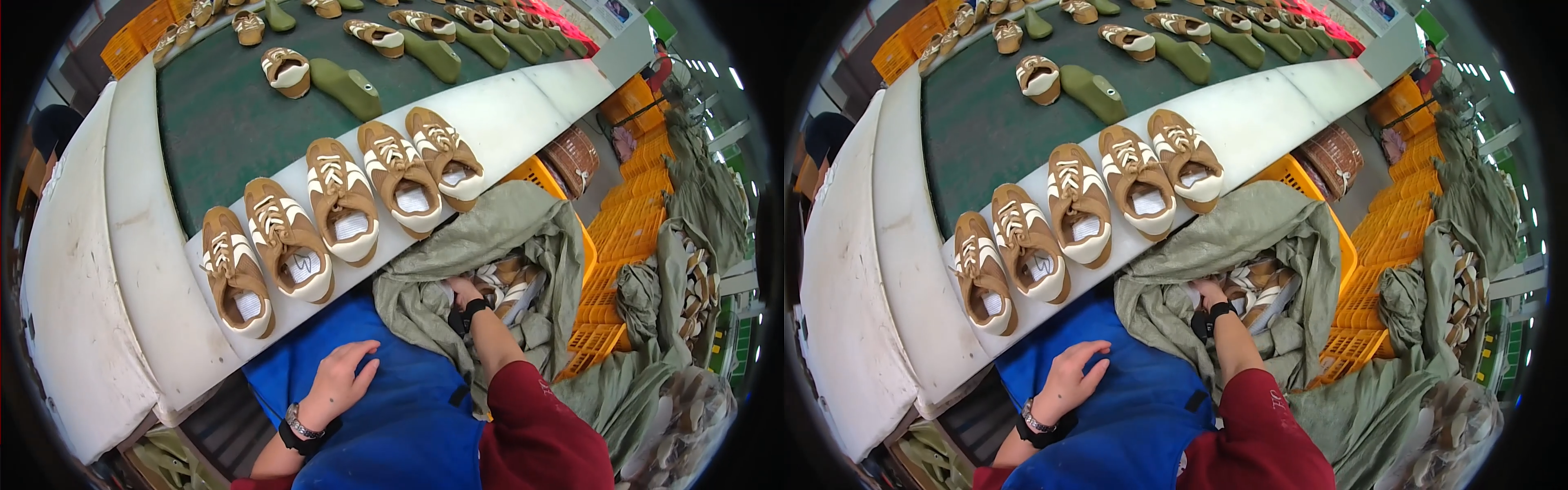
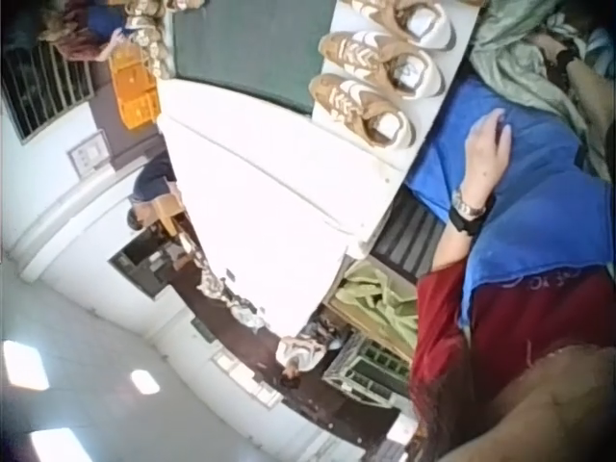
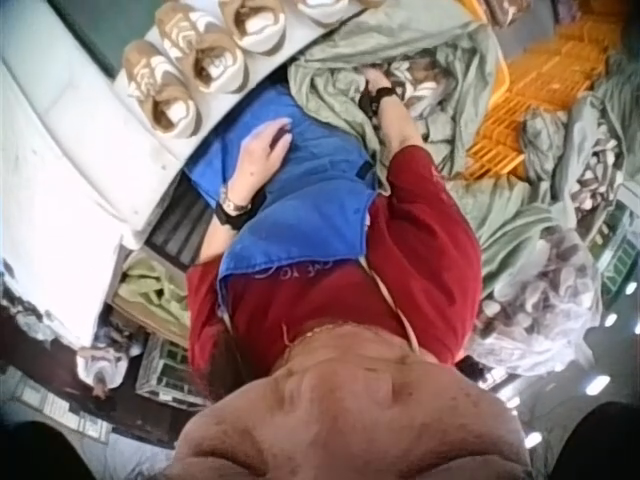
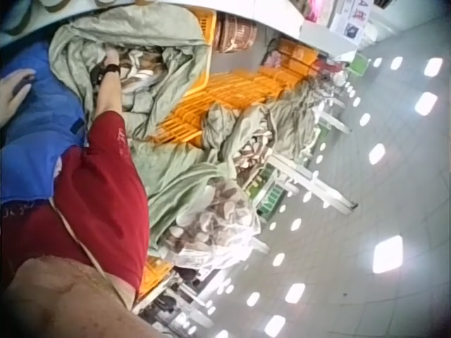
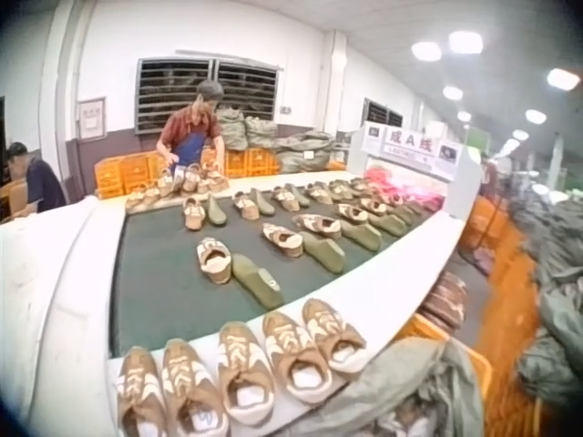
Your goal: The recorder sorts finished shoes from a large bag and places them on a conveyor belt alongside green shoe lasts.
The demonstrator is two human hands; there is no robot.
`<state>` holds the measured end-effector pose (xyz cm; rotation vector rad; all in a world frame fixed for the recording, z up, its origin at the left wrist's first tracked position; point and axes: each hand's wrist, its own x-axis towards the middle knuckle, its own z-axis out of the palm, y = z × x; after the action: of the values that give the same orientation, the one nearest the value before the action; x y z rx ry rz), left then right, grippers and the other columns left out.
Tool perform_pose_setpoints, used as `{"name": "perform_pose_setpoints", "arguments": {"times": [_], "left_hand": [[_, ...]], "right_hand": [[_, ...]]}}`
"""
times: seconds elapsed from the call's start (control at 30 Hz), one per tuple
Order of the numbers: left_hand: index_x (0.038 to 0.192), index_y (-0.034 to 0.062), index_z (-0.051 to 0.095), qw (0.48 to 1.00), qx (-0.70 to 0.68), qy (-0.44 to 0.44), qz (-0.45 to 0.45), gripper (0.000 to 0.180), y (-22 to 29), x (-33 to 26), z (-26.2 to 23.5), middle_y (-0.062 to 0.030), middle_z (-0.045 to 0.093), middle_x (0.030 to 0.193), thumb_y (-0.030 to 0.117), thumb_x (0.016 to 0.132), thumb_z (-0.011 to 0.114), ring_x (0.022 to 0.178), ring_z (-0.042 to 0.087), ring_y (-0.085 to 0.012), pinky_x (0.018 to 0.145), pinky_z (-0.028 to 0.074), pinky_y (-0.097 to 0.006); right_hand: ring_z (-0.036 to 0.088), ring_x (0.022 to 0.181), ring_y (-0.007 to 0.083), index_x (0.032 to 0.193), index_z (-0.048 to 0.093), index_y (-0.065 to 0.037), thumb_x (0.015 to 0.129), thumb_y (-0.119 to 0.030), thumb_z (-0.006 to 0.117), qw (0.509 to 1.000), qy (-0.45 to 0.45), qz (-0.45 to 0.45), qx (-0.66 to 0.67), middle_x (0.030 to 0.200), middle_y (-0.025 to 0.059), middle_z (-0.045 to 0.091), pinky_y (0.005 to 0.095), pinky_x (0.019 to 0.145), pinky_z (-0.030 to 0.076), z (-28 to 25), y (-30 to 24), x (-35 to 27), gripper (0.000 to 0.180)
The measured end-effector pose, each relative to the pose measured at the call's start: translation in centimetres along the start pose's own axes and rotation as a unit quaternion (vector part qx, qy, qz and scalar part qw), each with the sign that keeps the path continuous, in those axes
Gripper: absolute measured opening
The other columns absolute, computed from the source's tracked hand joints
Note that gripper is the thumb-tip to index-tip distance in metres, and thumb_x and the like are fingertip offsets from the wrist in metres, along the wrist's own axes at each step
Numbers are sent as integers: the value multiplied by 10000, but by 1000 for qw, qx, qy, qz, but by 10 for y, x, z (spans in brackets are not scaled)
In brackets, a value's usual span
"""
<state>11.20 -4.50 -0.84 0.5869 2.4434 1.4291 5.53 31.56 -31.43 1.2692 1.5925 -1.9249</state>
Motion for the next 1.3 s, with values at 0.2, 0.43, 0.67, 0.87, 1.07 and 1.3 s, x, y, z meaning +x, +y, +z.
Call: {"name": "perform_pose_setpoints", "arguments": {"times": [0.2,0.43,0.67,0.87,1.07,1.3], "left_hand": [[1036,5,599,1000,16,13,-15,247,1,-4,-5,-139,653,936,42,794,630,879,636,-301,778,499,-343],[1026,21,612,1000,-7,1,-16,246,1,2,-1,-135,657,934,51,783,639,862,635,-302,766,502,-354],[1025,11,604,999,0,5,39,247,1,5,-2,-139,651,920,42,782,637,860,631,-305,762,501,-357],[1045,10,597,998,-4,3,60,261,9,7,0,-149,644,939,54,790,630,882,621,-321,781,496,-354],[1362,68,362,987,-158,8,5,624,16,23,-9,-149,521,1258,181,824,658,1180,502,-257,931,432,-372],[1323,34,395,908,-408,52,-77,567,35,26,-39,-18,549,1086,225,849,642,865,510,-66,715,433,-219]], "right_hand": [[602,991,223,1191,514,18,730,-62,745,998,-47,-28,11,1103,121,620,318,853,475,10,-23,-73,522],[615,946,182,1227,485,-26,815,-88,686,986,-24,-117,118,1094,78,621,317,819,500,-51,-46,-187,463],[609,996,197,1255,473,-41,834,-104,664,959,-119,-62,248,1146,86,605,344,889,498,-72,-81,-252,466],[600,1009,171,1246,470,-14,805,-108,679,936,-155,-251,191,1152,80,599,318,885,486,-37,-100,-288,497],[586,1036,176,1278,430,-18,736,-120,698,915,-247,-269,171,1170,79,573,316,886,482,3,-136,-317,613],[592,995,165,1216,509,-23,923,-218,556,902,-393,-150,98,1126,79,600,328,889,481,89,-112,-329,355]]}}
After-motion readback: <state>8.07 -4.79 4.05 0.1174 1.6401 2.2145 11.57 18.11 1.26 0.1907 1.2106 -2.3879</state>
